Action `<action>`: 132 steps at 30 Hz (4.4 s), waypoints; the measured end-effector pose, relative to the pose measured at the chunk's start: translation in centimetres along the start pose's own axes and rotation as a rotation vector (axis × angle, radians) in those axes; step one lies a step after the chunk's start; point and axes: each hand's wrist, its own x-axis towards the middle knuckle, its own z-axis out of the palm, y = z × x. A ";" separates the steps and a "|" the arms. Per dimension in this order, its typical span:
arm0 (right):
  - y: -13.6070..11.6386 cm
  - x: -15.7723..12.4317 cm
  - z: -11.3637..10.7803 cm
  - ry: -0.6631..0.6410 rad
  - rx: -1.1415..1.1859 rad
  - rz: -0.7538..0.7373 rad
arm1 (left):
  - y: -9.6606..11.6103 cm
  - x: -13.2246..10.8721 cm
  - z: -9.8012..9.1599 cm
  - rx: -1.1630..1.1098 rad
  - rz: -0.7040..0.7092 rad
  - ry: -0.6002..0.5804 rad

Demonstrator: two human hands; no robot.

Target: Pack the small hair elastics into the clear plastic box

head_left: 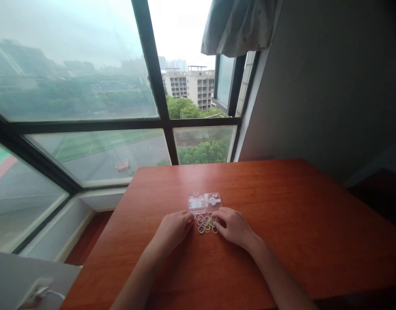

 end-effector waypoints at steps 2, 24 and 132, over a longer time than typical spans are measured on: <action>-0.3 0.2 0.2 -0.014 -0.018 0.002 | 0.1 0.0 0.3 -0.049 0.022 0.008; -2.1 3.4 -0.6 -0.174 -0.158 0.084 | 0.3 0.0 0.7 -0.188 0.101 0.087; -2.2 2.4 1.0 -0.064 0.017 0.142 | -3.3 5.0 0.5 -0.245 -0.120 0.370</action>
